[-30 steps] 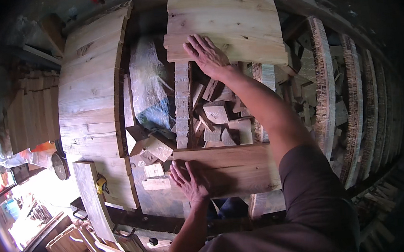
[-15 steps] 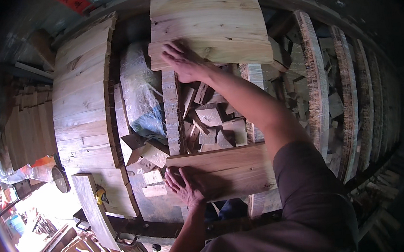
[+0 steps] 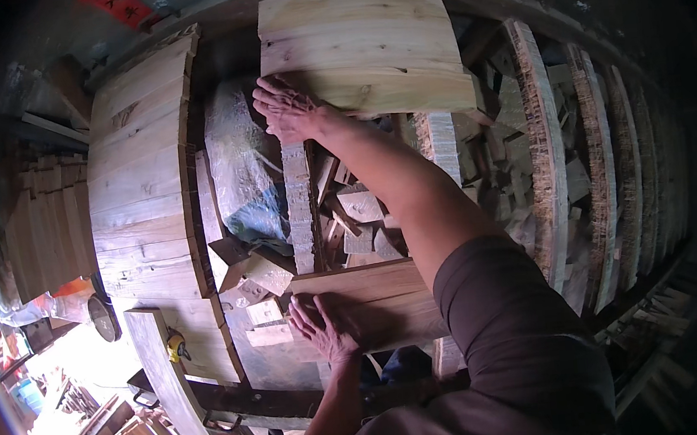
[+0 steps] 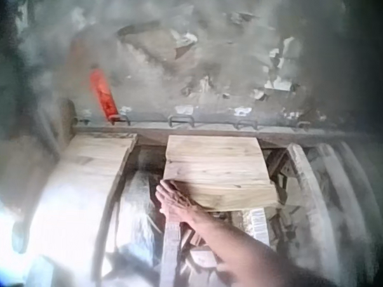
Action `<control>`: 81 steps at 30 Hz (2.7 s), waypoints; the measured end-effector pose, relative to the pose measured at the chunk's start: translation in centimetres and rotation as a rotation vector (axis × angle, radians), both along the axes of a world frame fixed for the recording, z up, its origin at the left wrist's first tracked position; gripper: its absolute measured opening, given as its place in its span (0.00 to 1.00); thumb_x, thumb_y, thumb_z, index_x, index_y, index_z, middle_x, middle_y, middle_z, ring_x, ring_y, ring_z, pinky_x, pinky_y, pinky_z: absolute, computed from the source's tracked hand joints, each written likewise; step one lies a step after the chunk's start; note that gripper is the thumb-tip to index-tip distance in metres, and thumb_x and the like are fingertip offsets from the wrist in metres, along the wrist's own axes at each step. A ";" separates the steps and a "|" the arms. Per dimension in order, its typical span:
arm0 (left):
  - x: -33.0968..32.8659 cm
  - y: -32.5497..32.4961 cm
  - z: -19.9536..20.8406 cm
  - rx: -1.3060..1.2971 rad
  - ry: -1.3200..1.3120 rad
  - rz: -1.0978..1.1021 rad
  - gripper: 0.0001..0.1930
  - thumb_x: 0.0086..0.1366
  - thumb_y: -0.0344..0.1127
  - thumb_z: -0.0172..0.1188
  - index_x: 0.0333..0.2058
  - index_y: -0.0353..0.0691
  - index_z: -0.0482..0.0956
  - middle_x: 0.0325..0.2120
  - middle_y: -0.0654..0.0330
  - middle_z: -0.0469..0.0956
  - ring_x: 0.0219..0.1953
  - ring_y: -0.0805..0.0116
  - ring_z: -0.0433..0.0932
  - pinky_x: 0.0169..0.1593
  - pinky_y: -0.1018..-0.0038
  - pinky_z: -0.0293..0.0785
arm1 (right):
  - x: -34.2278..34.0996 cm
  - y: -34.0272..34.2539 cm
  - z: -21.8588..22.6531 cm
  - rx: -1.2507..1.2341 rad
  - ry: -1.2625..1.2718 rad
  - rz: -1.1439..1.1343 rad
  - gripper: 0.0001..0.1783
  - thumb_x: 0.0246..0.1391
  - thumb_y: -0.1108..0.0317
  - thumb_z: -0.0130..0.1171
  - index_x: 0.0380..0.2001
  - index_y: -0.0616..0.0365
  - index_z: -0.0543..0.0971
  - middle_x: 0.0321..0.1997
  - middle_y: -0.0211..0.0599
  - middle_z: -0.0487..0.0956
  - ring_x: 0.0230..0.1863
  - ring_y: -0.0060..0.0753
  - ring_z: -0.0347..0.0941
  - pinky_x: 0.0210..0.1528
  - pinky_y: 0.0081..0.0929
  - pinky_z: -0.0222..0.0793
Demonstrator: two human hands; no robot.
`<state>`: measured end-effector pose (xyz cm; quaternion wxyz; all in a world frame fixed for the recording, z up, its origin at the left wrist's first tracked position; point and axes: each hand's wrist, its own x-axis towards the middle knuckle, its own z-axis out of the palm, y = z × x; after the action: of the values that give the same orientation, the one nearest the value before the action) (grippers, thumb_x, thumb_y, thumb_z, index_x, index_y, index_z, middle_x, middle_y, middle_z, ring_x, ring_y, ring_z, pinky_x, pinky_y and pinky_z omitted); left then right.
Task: The person repeatedly picks up wooden planks from a pile on the floor, carries them to a workbench, and stacks them. The person also uses a tape measure to measure the planks before stacking them.
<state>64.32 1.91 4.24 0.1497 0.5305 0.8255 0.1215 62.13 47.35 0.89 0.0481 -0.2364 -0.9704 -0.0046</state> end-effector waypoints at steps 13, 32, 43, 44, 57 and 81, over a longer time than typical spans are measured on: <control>0.1 -0.1 -0.2 -0.051 -0.002 0.041 0.36 0.62 0.48 0.55 0.66 0.39 0.60 0.71 0.34 0.42 0.73 0.31 0.39 0.73 0.39 0.34 | 13.6 -4.2 -0.3 0.117 0.277 -0.248 0.32 0.50 0.81 0.53 0.62 0.60 0.72 0.69 0.42 0.69 0.71 0.51 0.61 0.73 0.47 0.55; 0.0 -0.6 0.1 -0.125 0.055 -0.047 0.44 0.60 0.54 0.58 0.72 0.47 0.53 0.75 0.41 0.35 0.76 0.40 0.35 0.75 0.46 0.31 | 21.9 -45.0 8.8 -0.513 0.169 -0.453 0.35 0.47 0.71 0.60 0.62 0.67 0.69 0.70 0.64 0.59 0.74 0.65 0.50 0.70 0.55 0.55; -9.0 -18.1 5.1 0.163 -0.061 0.204 0.24 0.58 0.32 0.60 0.54 0.32 0.77 0.65 0.42 0.64 0.69 0.39 0.56 0.70 0.50 0.55 | 28.2 -49.7 8.7 -0.431 -0.142 -0.185 0.46 0.43 0.74 0.58 0.69 0.68 0.59 0.78 0.57 0.48 0.78 0.59 0.42 0.73 0.48 0.55; -9.0 -21.3 5.8 0.173 -0.016 0.234 0.26 0.57 0.31 0.59 0.55 0.33 0.75 0.64 0.44 0.65 0.69 0.41 0.57 0.70 0.50 0.56 | 27.9 -49.9 8.5 -0.477 -0.156 -0.228 0.46 0.43 0.73 0.59 0.69 0.69 0.58 0.77 0.58 0.48 0.78 0.60 0.42 0.73 0.48 0.54; 0.0 -64.8 -4.7 0.224 -0.797 1.066 0.23 0.60 0.32 0.60 0.53 0.28 0.77 0.46 0.48 0.82 0.47 0.57 0.80 0.56 0.66 0.73 | 23.1 -54.5 8.3 -0.390 -0.359 -0.399 0.53 0.44 0.64 0.64 0.69 0.71 0.50 0.76 0.68 0.44 0.76 0.71 0.42 0.74 0.55 0.48; 11.1 -72.5 6.2 0.246 -0.714 1.287 0.29 0.65 0.37 0.57 0.63 0.30 0.69 0.52 0.45 0.80 0.53 0.57 0.81 0.57 0.68 0.75 | 31.1 -54.0 2.2 -0.727 -0.516 -0.519 0.48 0.50 0.58 0.60 0.72 0.61 0.53 0.67 0.62 0.67 0.69 0.59 0.62 0.70 0.46 0.59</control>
<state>75.45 -70.54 10.48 0.2476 -0.1165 0.8546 0.4413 93.25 -6.69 3.14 -0.2807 -0.4623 -0.7990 0.2630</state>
